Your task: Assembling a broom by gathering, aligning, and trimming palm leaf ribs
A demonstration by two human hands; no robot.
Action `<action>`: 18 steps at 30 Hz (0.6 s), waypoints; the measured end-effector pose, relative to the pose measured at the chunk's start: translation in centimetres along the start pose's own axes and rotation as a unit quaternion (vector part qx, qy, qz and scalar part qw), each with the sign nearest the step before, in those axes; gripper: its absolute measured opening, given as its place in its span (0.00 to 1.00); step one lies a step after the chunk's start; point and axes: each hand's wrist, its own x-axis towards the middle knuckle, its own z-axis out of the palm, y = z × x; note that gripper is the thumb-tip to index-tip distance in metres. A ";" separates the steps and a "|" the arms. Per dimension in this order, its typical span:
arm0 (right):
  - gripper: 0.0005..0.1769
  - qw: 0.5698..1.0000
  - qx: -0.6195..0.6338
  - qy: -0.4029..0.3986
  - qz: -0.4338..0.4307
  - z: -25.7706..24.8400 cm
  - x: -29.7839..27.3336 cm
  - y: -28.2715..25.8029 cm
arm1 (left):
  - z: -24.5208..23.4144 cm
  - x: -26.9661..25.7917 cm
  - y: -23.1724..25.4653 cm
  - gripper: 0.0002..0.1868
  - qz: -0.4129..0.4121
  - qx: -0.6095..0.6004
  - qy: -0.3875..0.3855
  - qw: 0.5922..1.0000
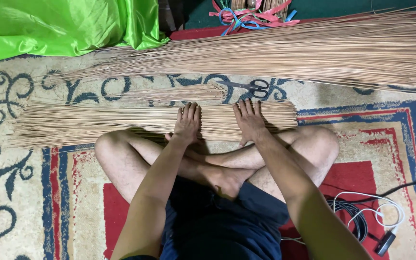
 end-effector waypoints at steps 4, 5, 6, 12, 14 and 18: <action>0.99 1.000 -0.013 -0.001 0.003 1.9 1.3 0.1 | -1.0 -0.8 0.2 0.43 -0.004 0.004 0.017 1.000; 1.00 0.999 -0.035 0.006 0.012 2.5 1.7 0.1 | 0.4 -0.1 0.0 0.39 -0.009 0.011 0.023 1.000; 1.01 0.998 -0.056 0.012 0.021 3.2 2.1 0.0 | 1.9 0.6 -0.2 0.36 -0.013 0.017 0.029 0.999; 0.95 0.996 -0.038 -0.029 0.074 4.5 3.9 -1.6 | 1.1 0.8 0.8 0.57 -0.038 0.031 -0.069 0.996; 0.91 0.996 -0.029 -0.027 0.080 4.0 3.7 -1.9 | 0.8 0.9 1.0 0.55 -0.043 0.032 -0.073 0.996; 0.72 0.995 -0.024 -0.017 0.093 1.9 1.9 -3.0 | 1.0 1.5 1.1 0.52 -0.052 0.025 -0.090 0.994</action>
